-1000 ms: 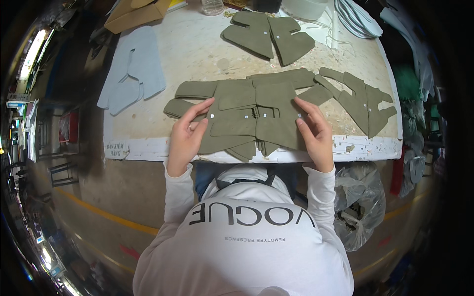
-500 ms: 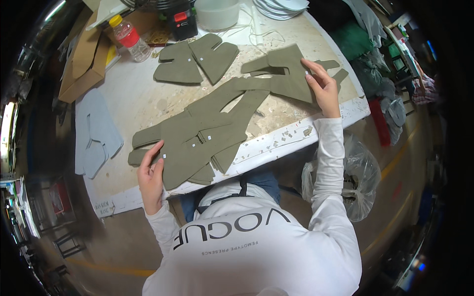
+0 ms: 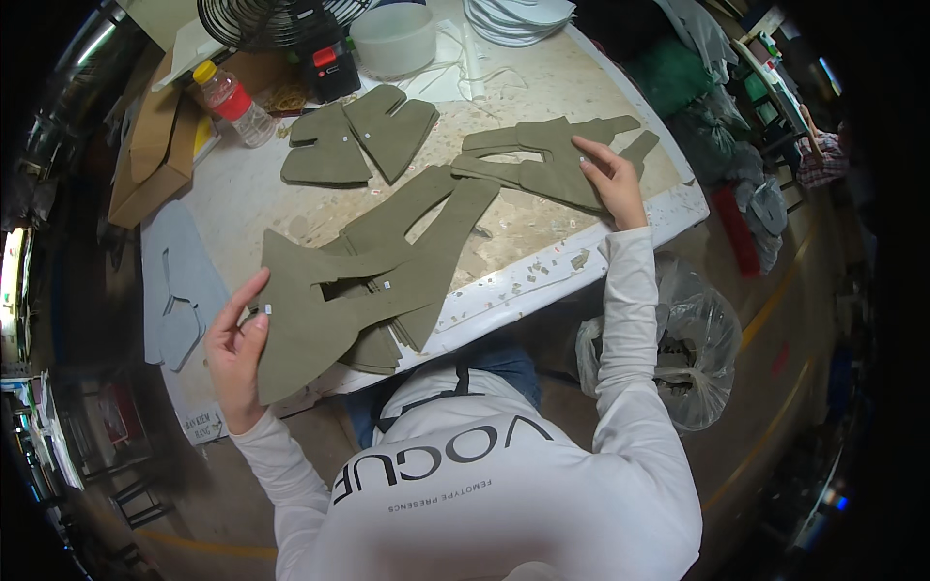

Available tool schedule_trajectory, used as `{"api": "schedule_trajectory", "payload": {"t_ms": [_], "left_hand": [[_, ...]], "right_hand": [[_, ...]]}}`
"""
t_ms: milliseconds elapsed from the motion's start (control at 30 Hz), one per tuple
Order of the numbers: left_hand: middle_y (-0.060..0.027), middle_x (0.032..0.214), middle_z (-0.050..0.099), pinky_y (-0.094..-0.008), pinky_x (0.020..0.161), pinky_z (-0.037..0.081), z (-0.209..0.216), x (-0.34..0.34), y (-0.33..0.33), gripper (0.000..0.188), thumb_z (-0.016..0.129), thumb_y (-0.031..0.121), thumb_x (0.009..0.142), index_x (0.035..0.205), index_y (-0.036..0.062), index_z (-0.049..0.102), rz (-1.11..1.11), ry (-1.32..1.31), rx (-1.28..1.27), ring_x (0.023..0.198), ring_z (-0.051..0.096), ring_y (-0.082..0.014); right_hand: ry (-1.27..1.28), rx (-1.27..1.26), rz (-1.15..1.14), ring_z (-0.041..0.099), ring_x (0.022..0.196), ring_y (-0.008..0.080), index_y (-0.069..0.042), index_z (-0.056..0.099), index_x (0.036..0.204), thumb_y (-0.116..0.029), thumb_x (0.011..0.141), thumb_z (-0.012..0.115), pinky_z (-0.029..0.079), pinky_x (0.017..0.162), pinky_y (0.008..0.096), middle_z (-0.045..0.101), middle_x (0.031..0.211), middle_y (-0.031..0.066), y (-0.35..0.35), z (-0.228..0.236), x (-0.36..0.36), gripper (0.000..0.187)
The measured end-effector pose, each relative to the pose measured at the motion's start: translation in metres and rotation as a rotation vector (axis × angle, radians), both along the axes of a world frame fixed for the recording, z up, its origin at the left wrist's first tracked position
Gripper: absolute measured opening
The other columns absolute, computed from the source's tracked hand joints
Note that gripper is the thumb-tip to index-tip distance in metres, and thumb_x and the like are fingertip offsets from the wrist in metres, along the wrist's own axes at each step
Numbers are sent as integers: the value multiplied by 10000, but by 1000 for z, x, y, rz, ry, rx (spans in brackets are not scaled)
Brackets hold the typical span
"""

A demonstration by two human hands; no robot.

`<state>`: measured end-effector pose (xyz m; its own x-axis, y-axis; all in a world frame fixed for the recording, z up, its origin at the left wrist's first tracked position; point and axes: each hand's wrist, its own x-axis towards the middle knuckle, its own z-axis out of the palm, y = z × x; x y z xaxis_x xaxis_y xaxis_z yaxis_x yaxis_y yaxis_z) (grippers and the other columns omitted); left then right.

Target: The person writes on a paper, then walks to a table and places the paper down. They retrieve a bundle of olive-green fabric pieces from a plastic bag, untie it, and separate the pieces into two piles on the table. The person repeatedly picks up, inspects, and restacks the fabric pieces, aligning them by shape and size.

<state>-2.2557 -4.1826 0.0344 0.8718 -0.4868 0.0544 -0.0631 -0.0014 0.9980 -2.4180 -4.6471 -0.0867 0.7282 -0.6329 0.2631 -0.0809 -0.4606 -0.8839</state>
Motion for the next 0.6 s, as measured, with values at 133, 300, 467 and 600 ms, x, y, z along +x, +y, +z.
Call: {"api": "schedule_trajectory", "payload": {"t_ms": [133,300,467,600], "left_hand": [[-82,1016,689,-188,779,484,40,9,-31,437,543,32,931,1354,-74,504,-145,-40,-10,852,635,-72],[-37,1001,640,-173,716,486,57,13,-111,455,589,31,921,1366,-28,514,-424,-154,47,808,607,-41],[-43,1131,623,-174,691,502,25,-28,-221,497,624,3,895,1376,-10,498,-608,-85,-201,817,608,-52],[-90,1201,568,-211,710,542,-9,-54,-290,545,671,-9,848,1363,-37,496,-583,-182,-302,798,660,-115]], "right_hand": [[285,-578,-240,594,1018,142,-55,646,1227,-13,871,636,478,871,256,631,1173,57,28,17,-8,358],[-79,191,375,612,937,124,-13,684,1118,-93,945,602,490,825,256,632,1034,42,96,45,-18,207],[-384,737,961,542,1249,292,-53,376,1474,-738,895,420,462,990,383,546,1372,148,121,61,-14,898],[-954,1337,668,480,1300,333,-2,312,1475,-696,911,448,402,1078,458,437,1456,182,71,68,-17,904]]}}
